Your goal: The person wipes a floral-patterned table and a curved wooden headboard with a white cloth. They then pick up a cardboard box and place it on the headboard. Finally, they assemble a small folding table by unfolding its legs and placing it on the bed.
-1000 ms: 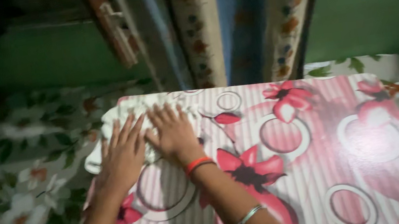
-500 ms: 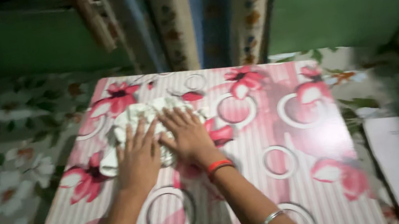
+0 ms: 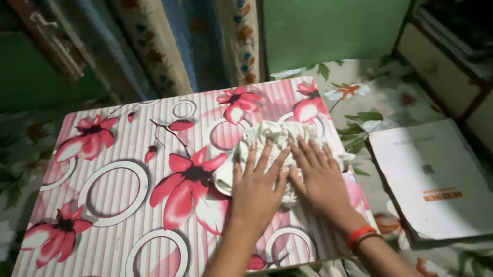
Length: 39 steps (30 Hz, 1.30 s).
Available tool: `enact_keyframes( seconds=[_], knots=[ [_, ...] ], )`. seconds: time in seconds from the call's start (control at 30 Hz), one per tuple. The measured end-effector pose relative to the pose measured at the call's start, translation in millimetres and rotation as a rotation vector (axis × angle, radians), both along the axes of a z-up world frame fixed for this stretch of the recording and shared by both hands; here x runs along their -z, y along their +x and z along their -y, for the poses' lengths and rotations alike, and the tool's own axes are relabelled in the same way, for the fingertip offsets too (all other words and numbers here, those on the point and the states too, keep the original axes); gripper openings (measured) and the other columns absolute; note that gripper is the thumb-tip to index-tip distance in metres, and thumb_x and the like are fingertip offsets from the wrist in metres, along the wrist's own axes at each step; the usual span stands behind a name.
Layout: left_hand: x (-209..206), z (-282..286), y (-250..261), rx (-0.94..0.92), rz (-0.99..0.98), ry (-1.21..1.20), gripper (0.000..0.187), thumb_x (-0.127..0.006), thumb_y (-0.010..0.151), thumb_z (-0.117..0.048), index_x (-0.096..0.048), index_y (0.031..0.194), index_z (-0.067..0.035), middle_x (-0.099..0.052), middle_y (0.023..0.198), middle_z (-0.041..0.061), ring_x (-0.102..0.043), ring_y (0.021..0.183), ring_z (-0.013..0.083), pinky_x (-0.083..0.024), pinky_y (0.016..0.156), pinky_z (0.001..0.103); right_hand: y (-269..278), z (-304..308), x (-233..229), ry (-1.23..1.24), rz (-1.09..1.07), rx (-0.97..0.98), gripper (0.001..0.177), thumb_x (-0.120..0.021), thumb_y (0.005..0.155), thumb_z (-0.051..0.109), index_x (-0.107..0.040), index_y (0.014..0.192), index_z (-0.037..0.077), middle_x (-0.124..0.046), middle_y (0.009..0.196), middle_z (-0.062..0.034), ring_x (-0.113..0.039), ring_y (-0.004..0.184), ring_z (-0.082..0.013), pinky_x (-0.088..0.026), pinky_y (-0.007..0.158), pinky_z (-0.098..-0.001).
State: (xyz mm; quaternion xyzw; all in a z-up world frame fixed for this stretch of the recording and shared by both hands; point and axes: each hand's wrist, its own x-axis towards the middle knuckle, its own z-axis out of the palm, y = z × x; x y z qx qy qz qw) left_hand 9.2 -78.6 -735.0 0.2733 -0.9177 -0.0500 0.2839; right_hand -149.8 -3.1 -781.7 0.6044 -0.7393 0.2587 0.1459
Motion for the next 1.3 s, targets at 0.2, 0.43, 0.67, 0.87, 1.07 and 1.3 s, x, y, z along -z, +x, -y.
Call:
enact_keyframes(
  seconds=[0.2, 0.43, 0.67, 0.87, 1.07, 1.3],
  knots=[
    [-11.0, 1.1, 76.4, 0.171, 0.085, 0.03, 0.052, -0.048, 0.103, -0.036, -0.045, 0.154, -0.026, -0.042, 0.159, 0.01, -0.033, 0.148, 0.0375, -0.025, 0.117, 0.058, 77.8, -8.1, 5.2, 0.059, 0.094, 0.091, 0.074, -0.05, 0.096, 0.048, -0.035, 0.157, 0.009, -0.033, 0.164, -0.0168, -0.027, 0.15, -0.0374, -0.016, 0.121, -0.0517],
    [5.2, 56.5, 236.9, -0.083, 0.269, 0.069, 0.057, -0.048, 0.097, -0.041, -0.042, 0.152, -0.029, -0.036, 0.161, 0.007, -0.03, 0.148, 0.0333, -0.031, 0.111, 0.057, 239.2, 59.8, 5.3, 0.082, 0.454, -0.204, 0.076, -0.051, 0.099, 0.048, -0.038, 0.157, 0.0, -0.035, 0.163, -0.0211, -0.024, 0.154, -0.0444, -0.016, 0.122, -0.0592],
    [29.1, 118.2, 364.5, -0.356, 0.305, -0.031, 0.066, -0.044, 0.092, -0.037, -0.034, 0.157, -0.028, -0.03, 0.164, 0.004, -0.027, 0.151, 0.0332, -0.035, 0.107, 0.058, 364.6, 148.3, 7.4, -0.115, 0.2, -0.312, 0.074, -0.047, 0.1, 0.048, -0.047, 0.157, 0.0, -0.042, 0.165, -0.0211, -0.032, 0.158, -0.0375, -0.015, 0.132, -0.0529],
    [27.2, 136.0, 346.8, -0.42, 0.27, -0.039, 0.063, -0.044, 0.095, -0.036, -0.032, 0.156, -0.027, -0.029, 0.165, 0.006, -0.026, 0.152, 0.0359, -0.033, 0.11, 0.06, 345.7, 186.7, 16.9, -0.104, 0.206, -0.375, 0.071, -0.042, 0.103, 0.049, -0.045, 0.159, 0.007, -0.044, 0.164, -0.0185, -0.034, 0.157, -0.0346, -0.016, 0.132, -0.0521],
    [24.4, 186.8, 243.6, -0.381, 0.202, -0.028, 0.061, -0.046, 0.098, -0.036, -0.034, 0.157, -0.027, -0.029, 0.167, 0.003, -0.026, 0.152, 0.037, -0.029, 0.116, 0.06, 250.0, 253.5, 24.2, -0.006, 0.11, -0.248, 0.074, -0.041, 0.095, 0.058, -0.04, 0.155, 0.014, -0.04, 0.162, -0.0134, -0.033, 0.15, -0.0322, -0.017, 0.122, -0.0522],
    [23.3, 216.0, 61.7, -0.282, 0.104, 0.011, 0.055, -0.049, 0.101, -0.041, -0.045, 0.154, -0.025, -0.035, 0.165, 0.004, -0.029, 0.151, 0.0353, -0.029, 0.112, 0.067, 55.9, 271.0, 31.0, 0.048, 0.007, -0.081, 0.071, -0.041, 0.101, 0.055, -0.041, 0.156, 0.01, -0.042, 0.161, -0.0132, -0.035, 0.151, -0.0311, -0.021, 0.124, -0.0536]
  ],
)
